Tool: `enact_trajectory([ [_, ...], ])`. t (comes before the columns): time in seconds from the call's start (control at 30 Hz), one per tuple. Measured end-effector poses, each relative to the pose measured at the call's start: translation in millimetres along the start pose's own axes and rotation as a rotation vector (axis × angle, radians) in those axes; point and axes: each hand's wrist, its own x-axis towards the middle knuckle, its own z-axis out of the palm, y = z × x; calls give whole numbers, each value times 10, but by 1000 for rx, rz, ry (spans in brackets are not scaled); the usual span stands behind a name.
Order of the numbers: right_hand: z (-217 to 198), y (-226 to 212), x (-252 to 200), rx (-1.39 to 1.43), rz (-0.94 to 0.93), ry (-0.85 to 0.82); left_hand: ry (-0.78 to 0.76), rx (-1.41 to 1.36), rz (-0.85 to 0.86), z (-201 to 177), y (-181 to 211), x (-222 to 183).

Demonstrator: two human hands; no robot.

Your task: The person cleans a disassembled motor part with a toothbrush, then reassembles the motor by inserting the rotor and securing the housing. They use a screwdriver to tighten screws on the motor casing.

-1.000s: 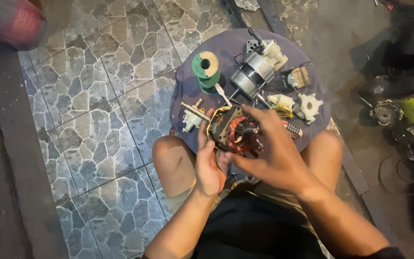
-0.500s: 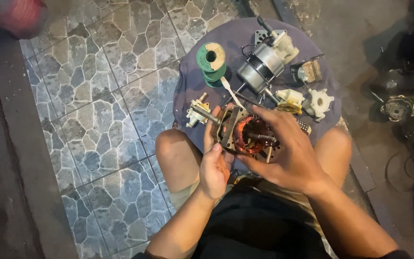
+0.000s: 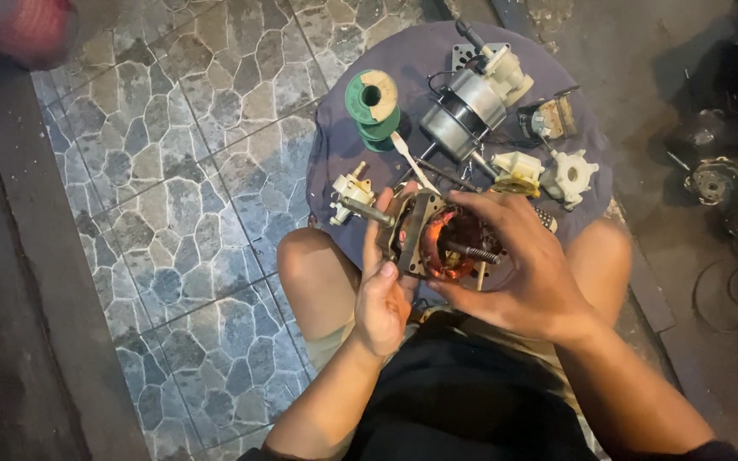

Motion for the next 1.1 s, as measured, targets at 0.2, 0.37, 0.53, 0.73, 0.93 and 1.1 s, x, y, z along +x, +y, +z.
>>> enact_trajectory([
  [0.2, 34, 24, -35, -20, -14, 20, 21, -74, 6, 39, -11, -28],
  [0.37, 17, 37, -51, -34, -40, 3, 5, -63, 10, 24, -7, -44],
  [0.53, -2, 18, -53, -68, -64, -12, -9, -23, 5, 33, 2, -65],
  [0.73, -1, 33, -26, -38, -54, -2, -28, 76, 44, 62, 5, -42],
  [0.93, -40, 47, -15, 41, -37, 12, -132, 181, 40, 13, 64, 3],
  [1.1, -29, -8, -40, -11, -52, 61, 28, -44, -63, -9, -1, -40],
])
